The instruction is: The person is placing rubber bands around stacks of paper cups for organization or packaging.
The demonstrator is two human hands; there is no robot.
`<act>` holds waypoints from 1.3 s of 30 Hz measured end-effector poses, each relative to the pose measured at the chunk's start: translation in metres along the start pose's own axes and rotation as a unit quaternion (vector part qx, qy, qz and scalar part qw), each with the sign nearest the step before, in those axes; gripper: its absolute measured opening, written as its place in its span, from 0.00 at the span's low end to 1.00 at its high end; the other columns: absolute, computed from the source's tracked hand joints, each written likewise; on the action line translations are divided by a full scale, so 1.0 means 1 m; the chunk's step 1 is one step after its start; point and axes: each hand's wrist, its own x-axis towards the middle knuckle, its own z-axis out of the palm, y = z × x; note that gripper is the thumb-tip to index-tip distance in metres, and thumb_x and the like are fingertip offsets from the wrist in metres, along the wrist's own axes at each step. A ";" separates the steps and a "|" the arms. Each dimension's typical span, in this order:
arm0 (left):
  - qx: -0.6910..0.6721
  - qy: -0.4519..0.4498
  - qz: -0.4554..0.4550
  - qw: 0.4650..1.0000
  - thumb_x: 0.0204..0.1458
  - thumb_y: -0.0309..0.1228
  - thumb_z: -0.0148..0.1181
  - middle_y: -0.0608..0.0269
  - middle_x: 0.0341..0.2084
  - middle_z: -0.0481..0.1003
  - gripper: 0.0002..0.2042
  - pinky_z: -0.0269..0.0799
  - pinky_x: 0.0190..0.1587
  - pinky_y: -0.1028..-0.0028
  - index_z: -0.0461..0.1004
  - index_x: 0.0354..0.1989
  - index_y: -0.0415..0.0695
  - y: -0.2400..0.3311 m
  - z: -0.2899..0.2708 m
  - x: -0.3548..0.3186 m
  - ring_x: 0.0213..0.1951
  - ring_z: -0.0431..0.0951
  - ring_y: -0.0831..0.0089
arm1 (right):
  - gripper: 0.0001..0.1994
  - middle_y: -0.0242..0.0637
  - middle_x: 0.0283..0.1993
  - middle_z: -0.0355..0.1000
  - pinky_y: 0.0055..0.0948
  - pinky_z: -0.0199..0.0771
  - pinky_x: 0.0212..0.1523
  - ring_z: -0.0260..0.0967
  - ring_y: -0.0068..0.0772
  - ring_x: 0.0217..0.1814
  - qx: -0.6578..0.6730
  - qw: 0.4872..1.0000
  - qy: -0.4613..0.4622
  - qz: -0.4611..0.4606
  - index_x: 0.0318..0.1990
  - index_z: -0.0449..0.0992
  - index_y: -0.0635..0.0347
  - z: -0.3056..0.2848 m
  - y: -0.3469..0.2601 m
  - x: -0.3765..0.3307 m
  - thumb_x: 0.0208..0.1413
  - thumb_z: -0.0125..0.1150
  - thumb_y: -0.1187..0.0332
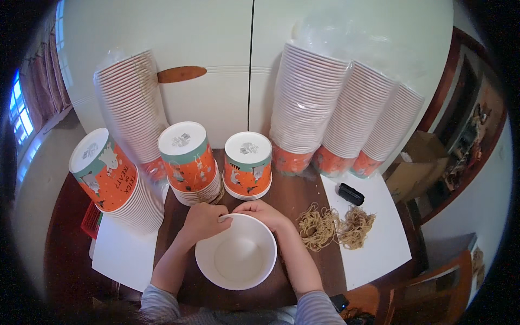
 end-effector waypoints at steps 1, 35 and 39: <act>0.017 0.014 0.012 1.000 0.42 0.40 0.51 0.58 0.18 0.73 0.11 0.67 0.29 0.63 0.73 0.23 0.45 0.001 0.000 -0.001 0.26 0.74 0.60 | 0.08 0.30 0.32 0.72 0.17 0.69 0.32 0.67 0.16 0.31 -0.014 1.000 -0.015 0.003 0.35 0.74 0.64 -0.001 0.000 0.000 0.52 0.54 0.68; 0.088 -0.023 0.016 0.996 0.38 0.31 0.49 0.56 0.17 0.72 0.14 0.68 0.25 0.59 0.68 0.38 0.50 -0.015 -0.022 -0.027 0.21 0.73 0.57 | 0.09 0.36 0.37 0.72 0.38 0.69 0.41 0.68 0.39 0.42 -0.623 0.718 0.237 0.199 0.30 0.76 0.45 -0.094 0.004 -0.056 0.37 0.55 0.70; 0.082 -0.025 0.013 0.996 0.38 0.31 0.48 0.55 0.16 0.72 0.15 0.68 0.25 0.59 0.67 0.38 0.49 -0.016 -0.023 -0.027 0.21 0.73 0.56 | 0.08 0.31 0.34 0.73 0.36 0.68 0.41 0.68 0.34 0.44 -0.642 0.687 0.249 0.234 0.27 0.77 0.45 -0.100 0.018 -0.059 0.33 0.59 0.67</act>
